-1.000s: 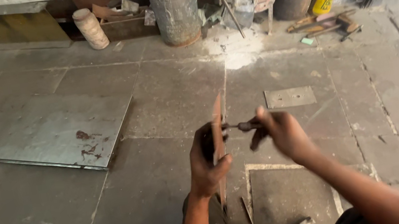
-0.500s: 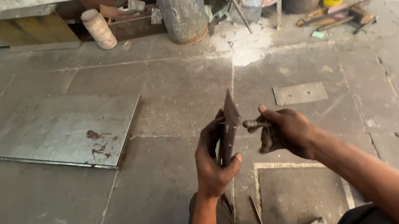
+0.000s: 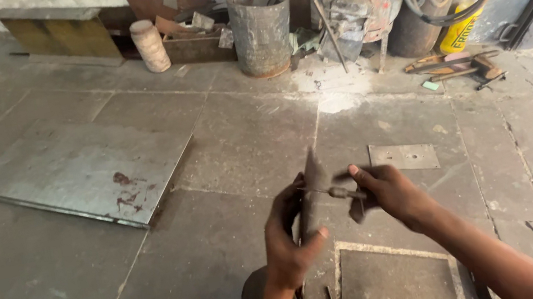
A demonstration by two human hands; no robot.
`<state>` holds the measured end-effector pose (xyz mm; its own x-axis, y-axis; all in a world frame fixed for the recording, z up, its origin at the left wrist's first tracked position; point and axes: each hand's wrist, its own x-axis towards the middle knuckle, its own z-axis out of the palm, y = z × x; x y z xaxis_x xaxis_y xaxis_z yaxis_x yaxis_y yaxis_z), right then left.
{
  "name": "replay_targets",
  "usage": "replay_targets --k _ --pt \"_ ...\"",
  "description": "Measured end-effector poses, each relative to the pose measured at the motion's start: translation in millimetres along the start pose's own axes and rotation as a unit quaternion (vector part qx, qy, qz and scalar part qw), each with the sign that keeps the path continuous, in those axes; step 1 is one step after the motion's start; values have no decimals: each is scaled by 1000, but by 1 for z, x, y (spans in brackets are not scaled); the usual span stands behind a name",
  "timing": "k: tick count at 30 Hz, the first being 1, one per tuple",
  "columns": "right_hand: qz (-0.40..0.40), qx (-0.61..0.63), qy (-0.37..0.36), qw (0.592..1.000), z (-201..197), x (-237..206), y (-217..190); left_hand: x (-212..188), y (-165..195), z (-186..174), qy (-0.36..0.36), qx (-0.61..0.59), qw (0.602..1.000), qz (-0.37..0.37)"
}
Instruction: The person holds and aligns metal plates, using an internal caliper to measure the distance between pre-drilled holes and marking the dimensions.
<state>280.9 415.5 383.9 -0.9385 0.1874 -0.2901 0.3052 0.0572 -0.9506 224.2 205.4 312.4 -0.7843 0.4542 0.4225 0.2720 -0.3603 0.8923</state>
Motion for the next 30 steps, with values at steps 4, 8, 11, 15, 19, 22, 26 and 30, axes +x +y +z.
replay_targets --k 4,8,11,15,19,22,26,30 --pt "-572 -486 148 644 8 -11 9 -3 -6 -20 61 -194 978 -48" --pt "-213 -191 14 958 22 2 11 -22 -1 -22 36 -31 999 -3" --pt "86 -12 -51 995 30 9 7 -36 8 -20 16 54 998 16" --pt "-501 -397 59 767 35 -8 3 -30 15 -32 89 -63 994 -8" --pt "-432 -349 38 831 45 -7 -2 -31 22 -42 77 -78 994 5" --pt "20 -31 -58 998 54 5 -6 -43 24 -40 49 26 998 -1" --pt "-134 -210 -7 968 52 1 -5 -37 20 -46 98 -77 992 -16" --pt "-631 -498 134 580 53 -8 6 -31 23 -61 117 -199 972 -49"
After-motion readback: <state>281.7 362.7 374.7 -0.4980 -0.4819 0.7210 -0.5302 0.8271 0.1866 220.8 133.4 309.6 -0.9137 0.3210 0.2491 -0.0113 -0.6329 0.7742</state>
